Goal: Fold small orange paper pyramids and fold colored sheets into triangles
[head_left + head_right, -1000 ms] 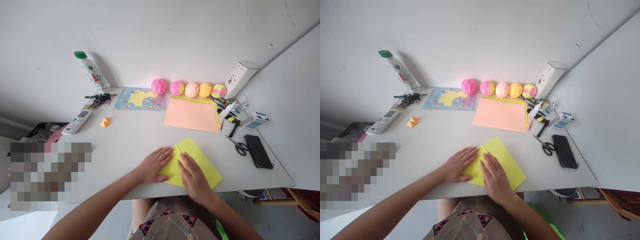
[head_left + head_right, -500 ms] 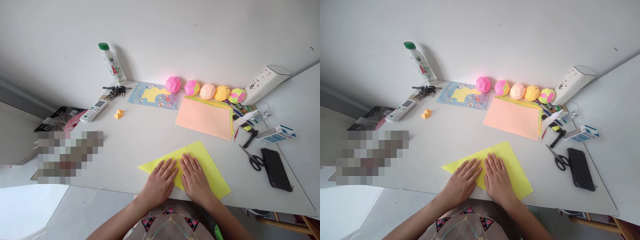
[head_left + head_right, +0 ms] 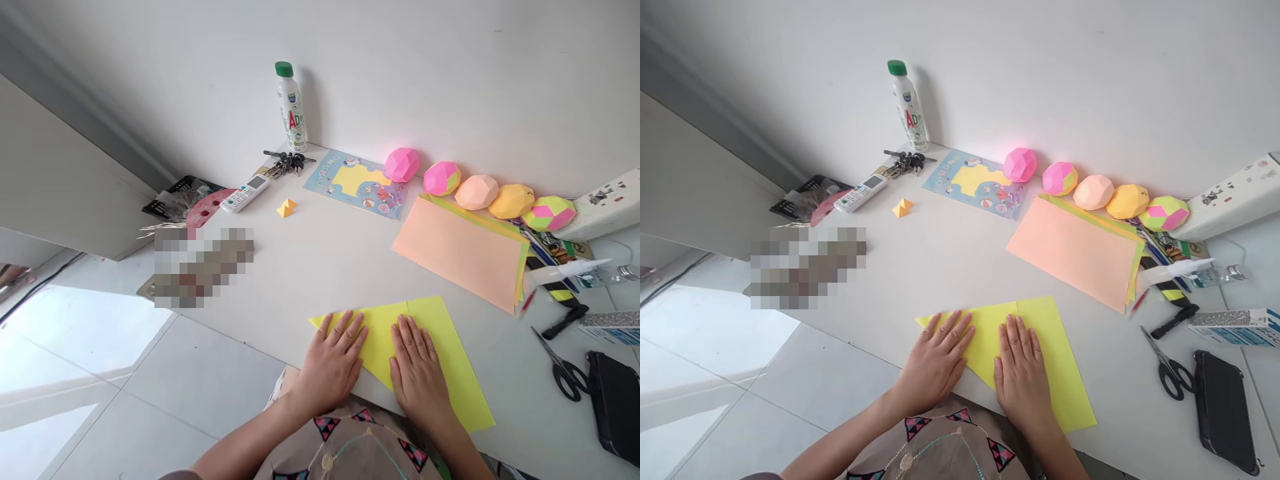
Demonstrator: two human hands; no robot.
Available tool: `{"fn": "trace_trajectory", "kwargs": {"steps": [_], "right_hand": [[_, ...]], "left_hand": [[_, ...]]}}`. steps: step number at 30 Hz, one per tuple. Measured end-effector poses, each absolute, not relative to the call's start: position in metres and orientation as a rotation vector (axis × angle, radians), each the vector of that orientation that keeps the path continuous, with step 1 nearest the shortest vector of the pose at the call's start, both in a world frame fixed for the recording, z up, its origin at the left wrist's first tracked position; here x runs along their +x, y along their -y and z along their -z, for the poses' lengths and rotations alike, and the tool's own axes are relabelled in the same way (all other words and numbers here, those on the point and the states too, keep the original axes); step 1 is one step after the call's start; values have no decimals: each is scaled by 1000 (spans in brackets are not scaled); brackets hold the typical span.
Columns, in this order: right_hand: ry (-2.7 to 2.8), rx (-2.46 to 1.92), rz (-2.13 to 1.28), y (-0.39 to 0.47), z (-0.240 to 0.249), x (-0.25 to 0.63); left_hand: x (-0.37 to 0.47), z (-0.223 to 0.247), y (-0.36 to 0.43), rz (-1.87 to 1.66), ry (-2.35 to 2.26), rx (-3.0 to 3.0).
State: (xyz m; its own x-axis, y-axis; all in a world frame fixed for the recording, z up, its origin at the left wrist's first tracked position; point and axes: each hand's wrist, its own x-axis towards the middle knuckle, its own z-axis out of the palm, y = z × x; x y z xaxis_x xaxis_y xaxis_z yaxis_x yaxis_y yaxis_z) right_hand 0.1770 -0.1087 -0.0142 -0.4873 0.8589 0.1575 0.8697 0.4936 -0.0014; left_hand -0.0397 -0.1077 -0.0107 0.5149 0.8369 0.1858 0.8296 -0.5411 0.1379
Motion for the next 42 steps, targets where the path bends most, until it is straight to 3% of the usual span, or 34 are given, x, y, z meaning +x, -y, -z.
{"fn": "trace_trajectory", "kwargs": {"steps": [19,26,42], "right_hand": [[2605,-1547,91,110,13,176],[2611,-1570,64,111,11,175],[2514,-1706,-83,118,0,112]], "left_hand": [[-42,11,115,-512,-1956,2372],[-30,16,97,-544,-1694,2508],[-31,29,100,-559,-1697,2569]]}}
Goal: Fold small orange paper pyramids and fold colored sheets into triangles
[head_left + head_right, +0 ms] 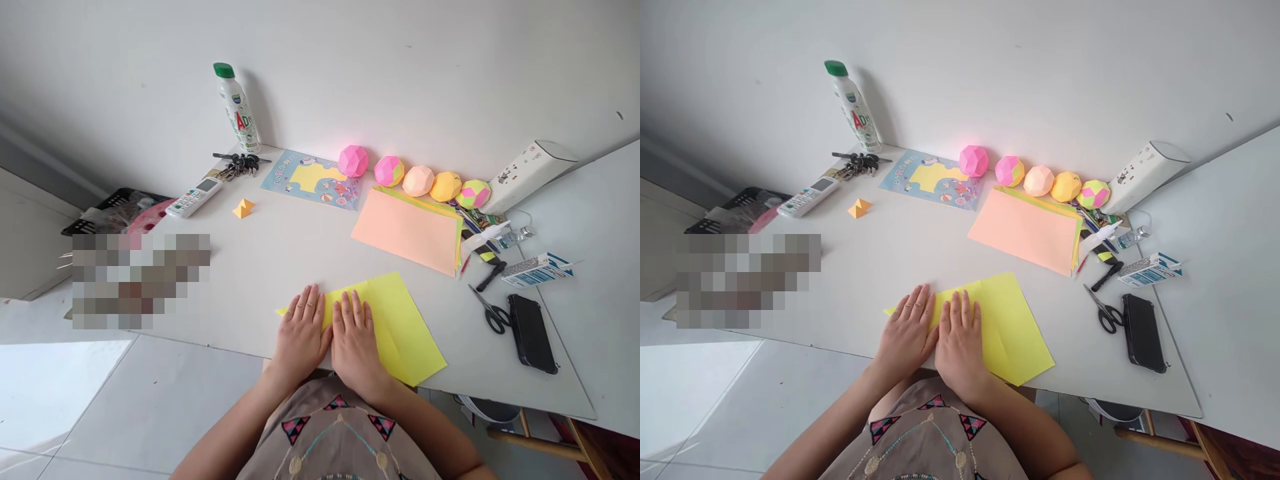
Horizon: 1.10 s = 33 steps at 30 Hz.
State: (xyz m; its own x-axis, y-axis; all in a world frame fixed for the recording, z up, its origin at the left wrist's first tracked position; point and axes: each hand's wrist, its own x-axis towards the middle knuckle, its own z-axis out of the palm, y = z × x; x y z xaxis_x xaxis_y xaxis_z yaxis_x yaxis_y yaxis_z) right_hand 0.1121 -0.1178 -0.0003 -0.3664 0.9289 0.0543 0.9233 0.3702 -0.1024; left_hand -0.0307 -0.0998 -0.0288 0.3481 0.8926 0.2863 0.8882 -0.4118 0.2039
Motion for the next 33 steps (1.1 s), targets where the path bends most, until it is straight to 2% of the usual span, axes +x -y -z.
{"fn": "trace_trajectory", "kwargs": {"steps": [8,13,19,26,33], "right_hand": [[2436,-1773,53,140,6,143],[2348,-1845,196,167,11,183],[2297,-1879,322,193,18,224],[2280,-1742,206,195,18,270],[1958,-1874,123,141,-5,341]], "left_hand": [[-35,26,100,-497,-1665,2583],[-45,30,97,-525,-1800,2535],[-48,29,95,-310,-1971,2479],[-65,29,74,-150,-2035,2485],[-108,41,21,-171,-1774,2601]]}}
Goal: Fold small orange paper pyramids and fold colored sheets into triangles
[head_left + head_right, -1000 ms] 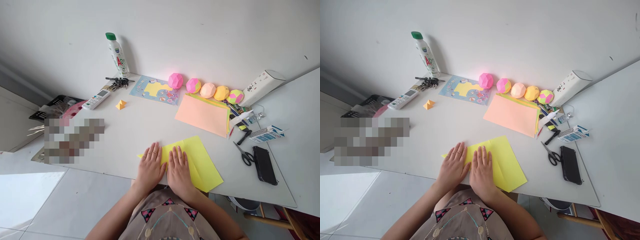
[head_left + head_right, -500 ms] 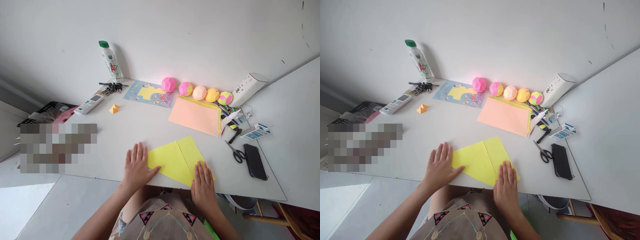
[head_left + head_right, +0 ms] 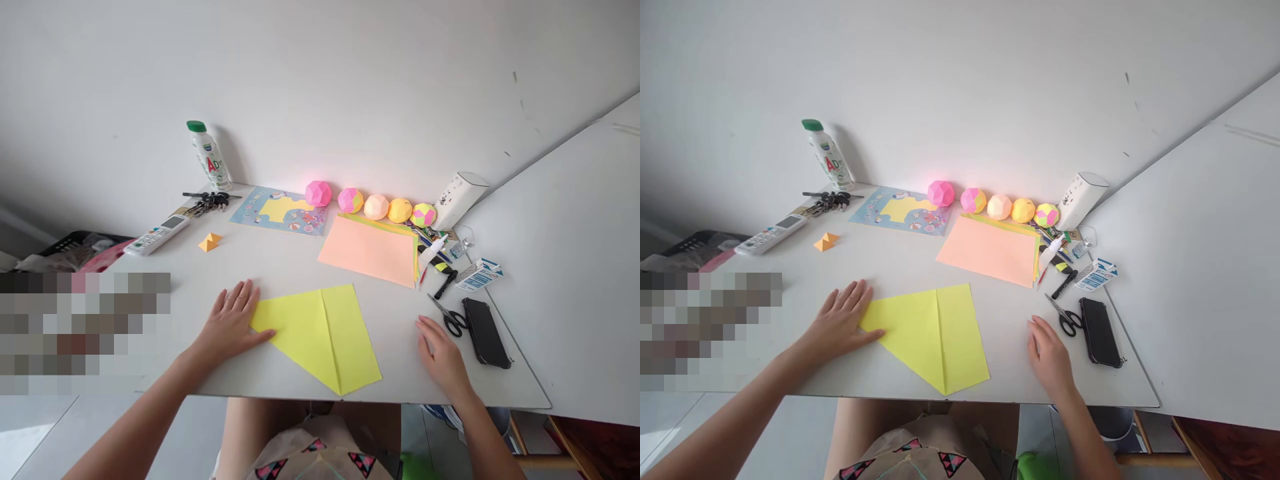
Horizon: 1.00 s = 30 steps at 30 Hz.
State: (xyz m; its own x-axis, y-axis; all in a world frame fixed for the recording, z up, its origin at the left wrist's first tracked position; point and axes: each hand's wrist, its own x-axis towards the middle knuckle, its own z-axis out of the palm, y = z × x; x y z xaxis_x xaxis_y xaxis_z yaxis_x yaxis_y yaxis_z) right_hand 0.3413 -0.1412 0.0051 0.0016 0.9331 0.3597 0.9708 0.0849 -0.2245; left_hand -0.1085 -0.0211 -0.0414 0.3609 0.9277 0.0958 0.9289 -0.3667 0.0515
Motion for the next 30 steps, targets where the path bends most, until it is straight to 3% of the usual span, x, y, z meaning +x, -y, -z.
{"fn": "trace_trajectory", "kwargs": {"steps": [7,12,18,25,30], "right_hand": [[1671,-2404,227,74,-49,407],[1735,-2537,258,36,-53,417],[2185,-2454,243,4,-41,400],[2645,-2247,197,-10,-44,396],[2597,-2056,337,-5,-61,397]], "left_hand": [[-100,32,20,609,1275,-2705],[-62,26,25,515,991,-2939],[-39,24,21,259,945,-2970],[-17,5,13,273,933,-2994],[-13,10,-3,355,916,-3067]]}}
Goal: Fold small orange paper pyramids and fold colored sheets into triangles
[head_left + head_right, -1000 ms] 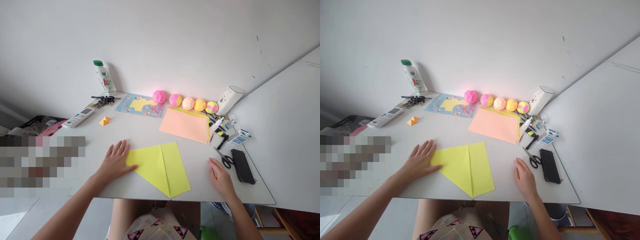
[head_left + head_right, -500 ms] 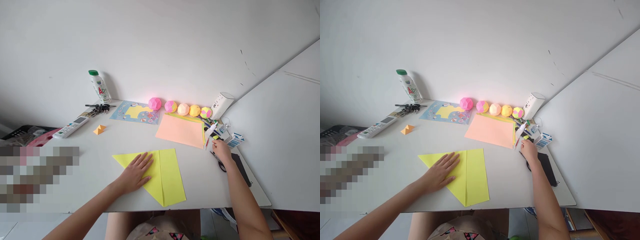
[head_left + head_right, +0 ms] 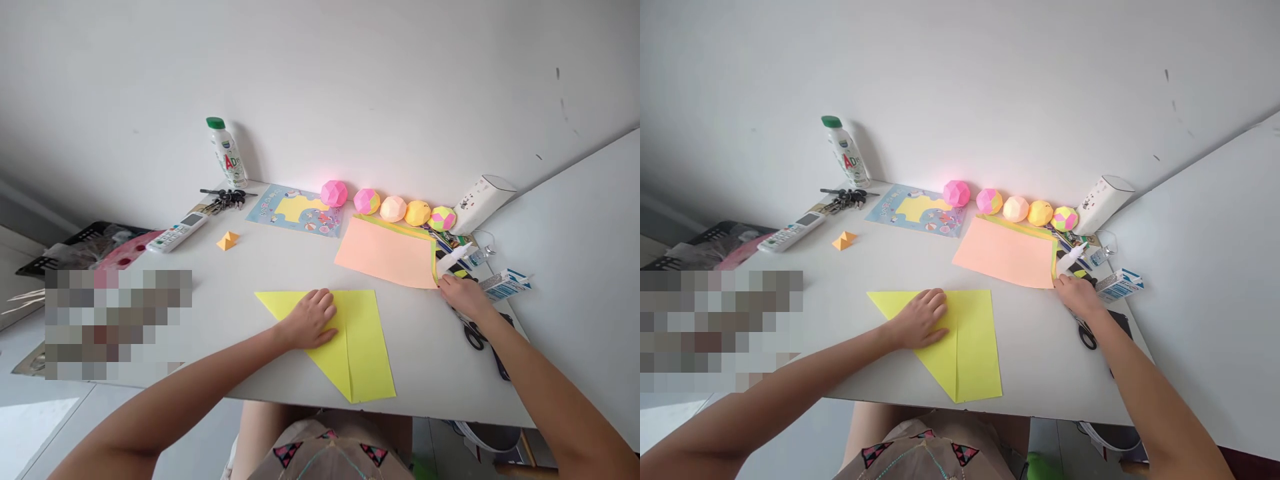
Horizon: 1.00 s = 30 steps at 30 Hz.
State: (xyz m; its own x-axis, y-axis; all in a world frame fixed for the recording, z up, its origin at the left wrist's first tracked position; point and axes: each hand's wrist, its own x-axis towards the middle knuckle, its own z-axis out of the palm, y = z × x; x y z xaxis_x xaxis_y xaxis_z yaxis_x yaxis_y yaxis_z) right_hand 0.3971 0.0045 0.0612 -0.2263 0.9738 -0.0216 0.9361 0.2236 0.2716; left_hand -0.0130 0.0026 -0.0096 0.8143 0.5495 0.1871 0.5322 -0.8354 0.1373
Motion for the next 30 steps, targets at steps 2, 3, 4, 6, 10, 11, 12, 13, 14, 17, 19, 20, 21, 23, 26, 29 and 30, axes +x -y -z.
{"fn": "trace_trajectory", "kwargs": {"steps": [2,3,4,6,10,11,12,13,14,17,19,20,21,23,26,29,30], "right_hand": [[-2364,1918,-372,0,-63,391],[-2391,1975,-407,3,-63,385],[-2411,2034,-447,6,-61,376],[-2483,2172,-463,11,-58,349],[-3074,2518,1009,11,-51,265],[-3034,2385,1510,7,-49,243],[-2958,2222,1871,3,-47,223],[-2860,2051,2110,-1,-43,206],[-2772,1984,2242,-5,-39,192],[-2917,2149,1921,-9,-22,170],[-3263,1995,1280,-6,-10,166],[-3366,1825,990,-3,-4,166],[-3426,1665,720,0,1,166],[-3421,1513,274,5,8,165],[-3352,1442,-25,10,11,163],[-3343,1406,-37,10,11,163],[-3346,1406,-14,9,11,163]], "left_hand": [[-15,12,-6,-385,-867,2884],[-16,12,-6,-405,-862,2869],[-17,13,-6,-422,-853,2856],[-17,14,-6,-446,-828,2831],[-17,14,-6,-495,-817,2765],[-17,13,-7,-501,-817,2752],[-18,13,-7,-517,-813,2730],[-18,12,-7,-542,-809,2698],[-18,12,-8,-576,-809,2658],[-18,12,-11,-687,-857,2533],[-18,13,-14,-723,-922,2486],[-18,14,-16,-733,-952,2468],[-20,15,-17,-739,-982,2454],[-28,16,-18,-735,-1042,2441],[-53,17,-11,-688,-1153,2464],[-83,18,3,-509,-1346,2595],[-91,18,8,-439,-1435,2620]]}}
